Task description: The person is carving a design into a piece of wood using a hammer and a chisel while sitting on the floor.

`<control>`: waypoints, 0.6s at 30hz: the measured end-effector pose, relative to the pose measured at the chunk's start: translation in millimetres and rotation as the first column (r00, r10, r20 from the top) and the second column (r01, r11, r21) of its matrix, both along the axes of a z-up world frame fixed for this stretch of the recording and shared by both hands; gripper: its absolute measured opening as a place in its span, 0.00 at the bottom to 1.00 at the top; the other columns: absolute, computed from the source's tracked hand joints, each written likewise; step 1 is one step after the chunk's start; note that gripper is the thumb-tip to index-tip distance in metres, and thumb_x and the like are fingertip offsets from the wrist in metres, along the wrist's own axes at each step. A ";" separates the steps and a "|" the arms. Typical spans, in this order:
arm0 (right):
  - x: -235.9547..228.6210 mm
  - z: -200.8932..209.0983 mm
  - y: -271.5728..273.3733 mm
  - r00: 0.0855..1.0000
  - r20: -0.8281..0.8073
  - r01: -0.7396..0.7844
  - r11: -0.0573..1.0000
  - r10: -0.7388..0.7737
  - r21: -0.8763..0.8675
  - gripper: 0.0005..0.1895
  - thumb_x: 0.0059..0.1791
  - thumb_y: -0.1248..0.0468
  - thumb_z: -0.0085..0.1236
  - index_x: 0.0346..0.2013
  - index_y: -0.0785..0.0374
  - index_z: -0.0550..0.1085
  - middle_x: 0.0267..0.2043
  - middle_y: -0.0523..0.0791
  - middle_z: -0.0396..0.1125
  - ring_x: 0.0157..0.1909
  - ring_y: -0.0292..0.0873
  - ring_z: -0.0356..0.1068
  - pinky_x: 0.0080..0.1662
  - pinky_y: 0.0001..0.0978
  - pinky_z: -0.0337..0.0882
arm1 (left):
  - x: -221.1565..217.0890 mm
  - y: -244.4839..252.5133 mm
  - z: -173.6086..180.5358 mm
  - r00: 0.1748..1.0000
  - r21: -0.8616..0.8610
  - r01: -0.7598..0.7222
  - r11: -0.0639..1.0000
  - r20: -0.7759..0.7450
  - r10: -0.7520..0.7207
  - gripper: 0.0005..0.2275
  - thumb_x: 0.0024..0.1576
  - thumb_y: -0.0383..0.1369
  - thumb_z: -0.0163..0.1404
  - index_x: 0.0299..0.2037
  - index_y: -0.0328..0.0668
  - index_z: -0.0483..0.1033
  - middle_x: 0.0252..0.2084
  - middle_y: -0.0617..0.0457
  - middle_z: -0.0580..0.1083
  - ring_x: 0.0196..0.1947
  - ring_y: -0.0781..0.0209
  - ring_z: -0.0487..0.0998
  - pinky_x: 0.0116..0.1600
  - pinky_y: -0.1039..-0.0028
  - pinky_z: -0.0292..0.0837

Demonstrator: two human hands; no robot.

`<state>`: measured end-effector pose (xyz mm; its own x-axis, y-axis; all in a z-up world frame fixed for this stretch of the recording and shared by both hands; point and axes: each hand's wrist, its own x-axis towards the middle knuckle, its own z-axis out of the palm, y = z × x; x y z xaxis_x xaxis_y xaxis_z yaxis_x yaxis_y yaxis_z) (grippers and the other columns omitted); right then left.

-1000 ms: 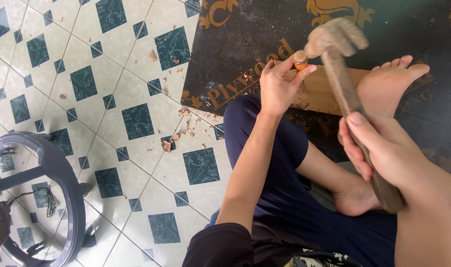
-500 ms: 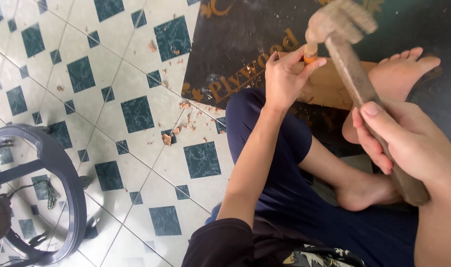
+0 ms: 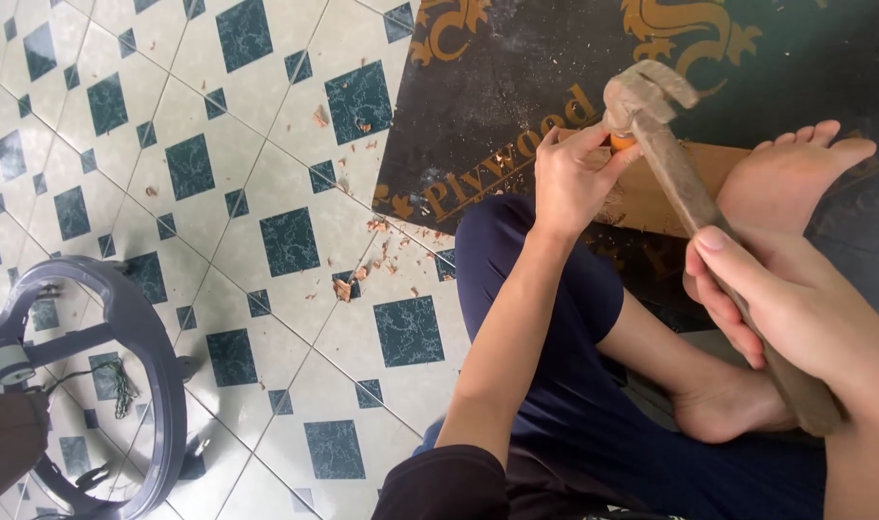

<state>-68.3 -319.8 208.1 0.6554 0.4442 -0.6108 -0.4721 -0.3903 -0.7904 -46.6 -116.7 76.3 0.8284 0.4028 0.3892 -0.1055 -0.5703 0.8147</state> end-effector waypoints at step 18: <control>-18.9 -19.8 -31.2 0.965 0.052 0.248 0.959 -0.257 0.138 0.19 0.66 0.54 0.36 0.44 0.67 0.66 0.21 0.47 0.55 0.14 0.40 0.51 0.18 0.32 0.52 | -8.5 9.7 20.7 0.991 -0.033 -0.136 0.990 -0.009 0.135 0.12 0.52 0.38 0.60 0.36 0.35 0.82 0.28 0.54 0.81 0.20 0.65 0.76 0.65 0.62 0.72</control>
<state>-87.2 -351.0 188.2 0.7945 0.3312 -0.5090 -0.4852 -0.1578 -0.8601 -55.1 -107.1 97.0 0.7676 0.5242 0.3688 -0.0239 -0.5516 0.8338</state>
